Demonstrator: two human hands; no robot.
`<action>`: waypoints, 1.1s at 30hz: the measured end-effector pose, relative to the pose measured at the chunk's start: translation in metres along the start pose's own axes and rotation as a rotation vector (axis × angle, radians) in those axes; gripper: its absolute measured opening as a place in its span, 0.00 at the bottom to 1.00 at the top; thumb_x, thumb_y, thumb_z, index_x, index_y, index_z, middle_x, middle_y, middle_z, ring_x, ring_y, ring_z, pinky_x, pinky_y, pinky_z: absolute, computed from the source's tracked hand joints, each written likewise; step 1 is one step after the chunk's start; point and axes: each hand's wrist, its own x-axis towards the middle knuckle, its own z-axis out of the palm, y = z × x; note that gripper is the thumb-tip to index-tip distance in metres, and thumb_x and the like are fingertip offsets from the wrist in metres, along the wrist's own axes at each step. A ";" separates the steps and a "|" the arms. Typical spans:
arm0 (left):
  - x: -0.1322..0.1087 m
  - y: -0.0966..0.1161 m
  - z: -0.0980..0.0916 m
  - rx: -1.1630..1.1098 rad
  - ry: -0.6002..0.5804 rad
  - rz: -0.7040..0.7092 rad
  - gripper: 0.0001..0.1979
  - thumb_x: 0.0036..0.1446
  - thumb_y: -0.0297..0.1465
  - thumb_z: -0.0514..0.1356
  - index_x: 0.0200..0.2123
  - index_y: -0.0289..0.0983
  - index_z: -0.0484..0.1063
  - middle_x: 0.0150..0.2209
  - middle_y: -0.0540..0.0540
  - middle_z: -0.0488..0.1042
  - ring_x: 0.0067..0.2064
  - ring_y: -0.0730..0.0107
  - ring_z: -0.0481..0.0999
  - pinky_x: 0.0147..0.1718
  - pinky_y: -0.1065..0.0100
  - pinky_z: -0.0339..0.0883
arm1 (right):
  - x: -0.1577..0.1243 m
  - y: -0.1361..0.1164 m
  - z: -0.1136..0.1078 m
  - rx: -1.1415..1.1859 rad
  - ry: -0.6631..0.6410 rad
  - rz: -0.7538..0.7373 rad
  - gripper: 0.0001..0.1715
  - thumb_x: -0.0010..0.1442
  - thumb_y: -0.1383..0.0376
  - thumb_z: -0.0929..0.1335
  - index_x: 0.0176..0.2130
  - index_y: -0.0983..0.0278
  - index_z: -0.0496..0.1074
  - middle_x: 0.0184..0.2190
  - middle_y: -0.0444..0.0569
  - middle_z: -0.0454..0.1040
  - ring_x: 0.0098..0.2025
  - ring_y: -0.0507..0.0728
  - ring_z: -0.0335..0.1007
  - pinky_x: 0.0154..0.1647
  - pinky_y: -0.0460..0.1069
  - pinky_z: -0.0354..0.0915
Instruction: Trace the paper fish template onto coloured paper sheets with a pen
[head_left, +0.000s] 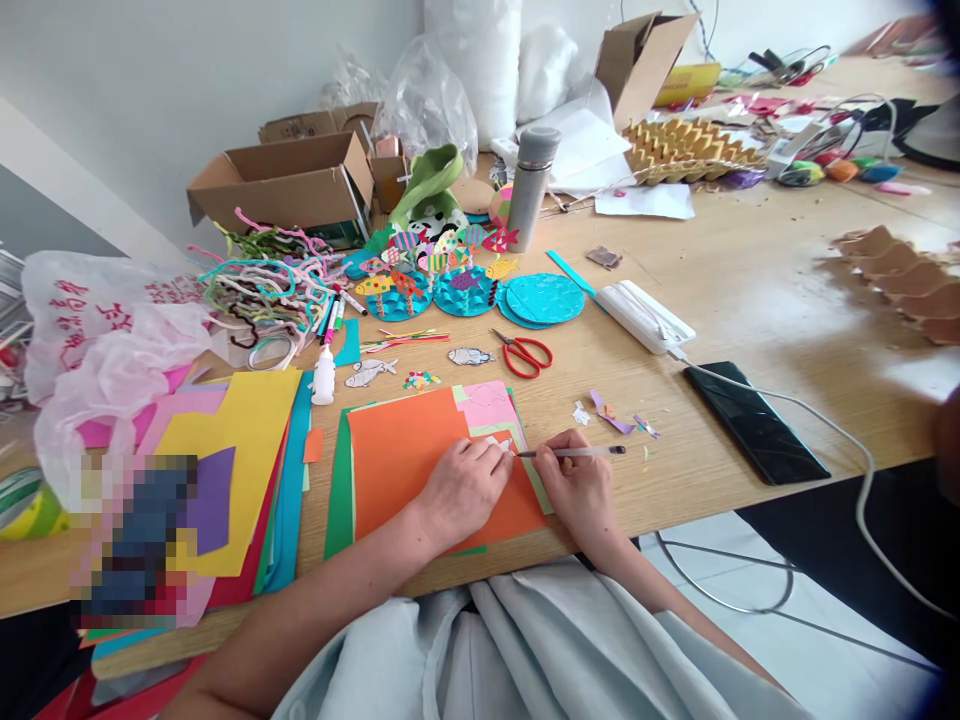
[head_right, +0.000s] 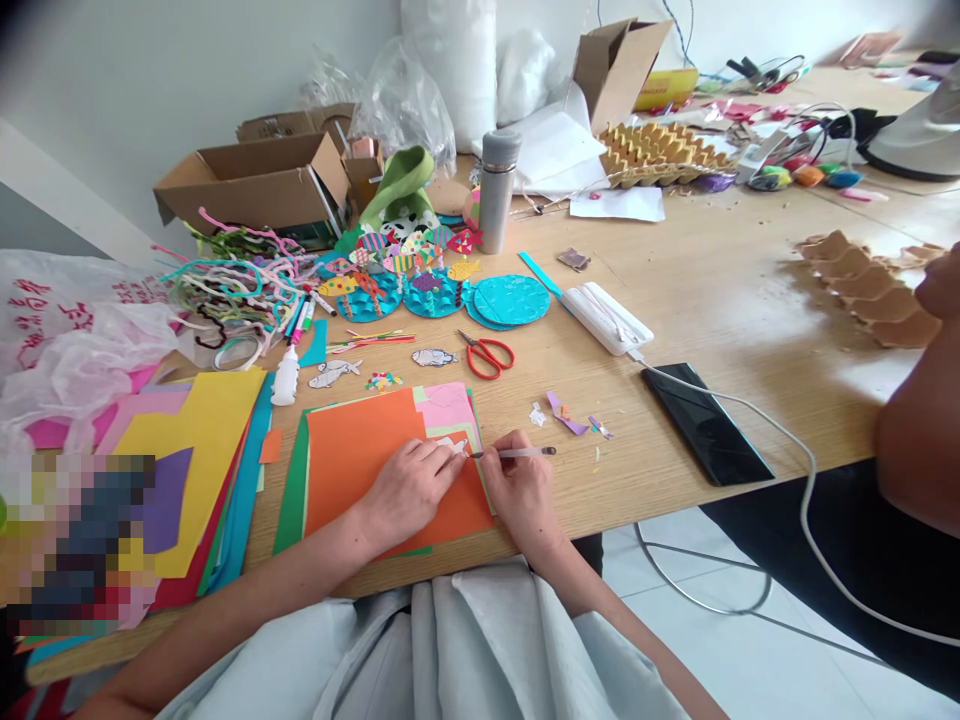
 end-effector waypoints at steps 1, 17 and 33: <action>0.000 0.000 0.000 0.002 0.005 0.000 0.13 0.66 0.24 0.47 0.49 0.31 0.66 0.40 0.43 0.72 0.42 0.63 0.70 0.37 0.63 0.61 | 0.000 0.000 0.000 0.000 0.000 0.000 0.10 0.55 0.61 0.63 0.23 0.61 0.62 0.13 0.37 0.58 0.15 0.48 0.51 0.18 0.45 0.50; 0.000 0.001 0.000 0.007 0.004 -0.006 0.12 0.65 0.25 0.49 0.48 0.31 0.67 0.39 0.44 0.71 0.41 0.64 0.70 0.36 0.63 0.61 | 0.000 0.001 0.001 0.039 -0.027 -0.012 0.12 0.58 0.60 0.63 0.25 0.61 0.64 0.16 0.39 0.63 0.16 0.48 0.52 0.17 0.45 0.50; 0.000 0.002 -0.001 0.009 -0.007 -0.019 0.12 0.65 0.24 0.48 0.48 0.31 0.67 0.38 0.43 0.71 0.41 0.63 0.70 0.36 0.63 0.62 | 0.001 0.004 0.003 0.071 -0.033 -0.007 0.11 0.57 0.60 0.63 0.25 0.62 0.63 0.17 0.40 0.65 0.17 0.49 0.56 0.18 0.45 0.53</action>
